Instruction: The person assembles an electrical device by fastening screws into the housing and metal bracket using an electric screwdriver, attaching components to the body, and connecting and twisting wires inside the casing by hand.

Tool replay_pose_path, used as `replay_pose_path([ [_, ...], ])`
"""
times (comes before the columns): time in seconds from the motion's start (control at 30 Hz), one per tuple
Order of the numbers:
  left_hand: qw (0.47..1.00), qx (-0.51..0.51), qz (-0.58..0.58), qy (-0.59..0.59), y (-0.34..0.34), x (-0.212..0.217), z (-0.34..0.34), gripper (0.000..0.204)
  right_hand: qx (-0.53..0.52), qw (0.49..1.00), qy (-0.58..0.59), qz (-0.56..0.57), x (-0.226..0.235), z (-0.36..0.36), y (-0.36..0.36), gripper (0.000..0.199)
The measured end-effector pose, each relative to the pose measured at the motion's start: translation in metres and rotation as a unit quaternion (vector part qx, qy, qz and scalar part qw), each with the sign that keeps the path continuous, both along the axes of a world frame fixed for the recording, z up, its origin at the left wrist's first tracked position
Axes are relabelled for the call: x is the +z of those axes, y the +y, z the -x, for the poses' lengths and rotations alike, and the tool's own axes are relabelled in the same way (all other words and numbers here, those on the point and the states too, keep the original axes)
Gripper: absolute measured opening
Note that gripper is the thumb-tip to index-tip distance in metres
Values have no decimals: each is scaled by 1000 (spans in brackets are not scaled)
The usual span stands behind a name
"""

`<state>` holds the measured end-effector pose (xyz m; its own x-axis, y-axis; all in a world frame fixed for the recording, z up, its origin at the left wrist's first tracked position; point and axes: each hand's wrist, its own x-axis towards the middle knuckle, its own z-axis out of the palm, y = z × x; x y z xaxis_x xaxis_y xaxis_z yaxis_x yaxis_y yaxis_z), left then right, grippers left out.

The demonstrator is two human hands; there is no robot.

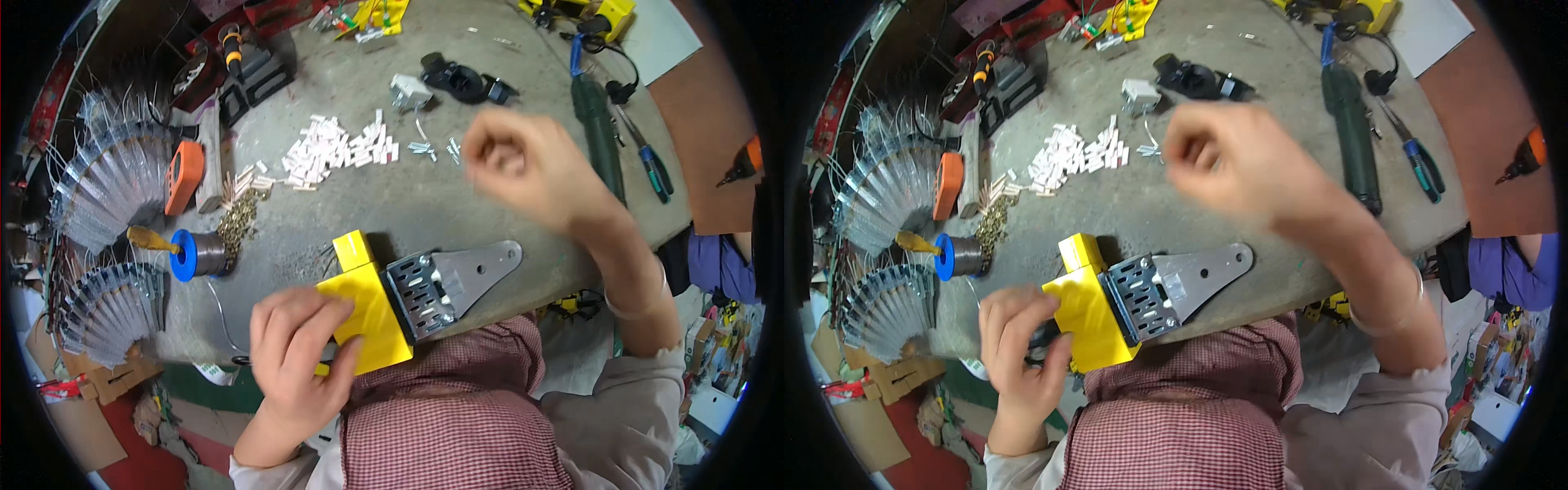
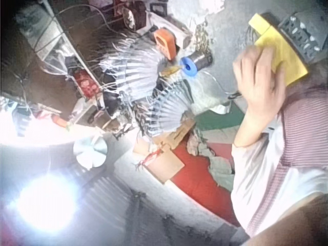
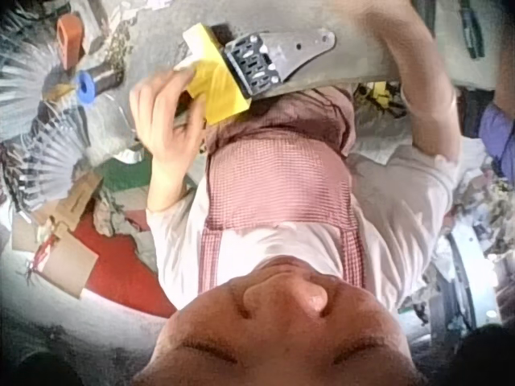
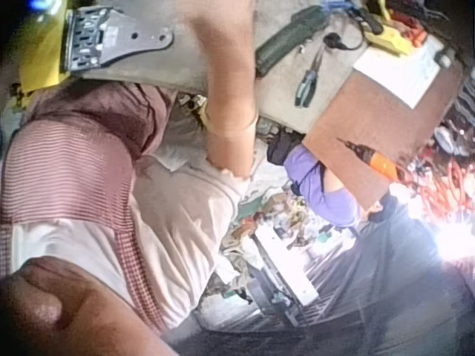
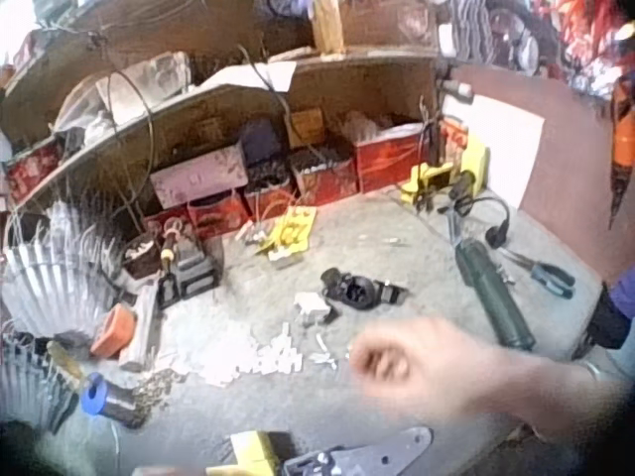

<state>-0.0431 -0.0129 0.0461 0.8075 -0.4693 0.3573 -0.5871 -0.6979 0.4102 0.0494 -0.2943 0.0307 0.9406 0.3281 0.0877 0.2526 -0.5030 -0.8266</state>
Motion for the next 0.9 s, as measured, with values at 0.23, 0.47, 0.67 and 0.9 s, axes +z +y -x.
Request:
replay_pose_path([
  [0.23,998,-15,-51,44,-33,-18,-13,105,5,1000,-12,-8,-20,68,47,8],
  [0.47,995,-6,15,103,-35,-35,-12,111,-20,991,-124,49,-38,70,67,17],
  [0.67,994,-16,38,98,-36,-37,-14,112,-33,990,-136,14,-43,73,72,14],
  [0.9,992,-30,11,123,-35,-34,-12,113,-2,987,-133,95,-23,85,63,20],
])
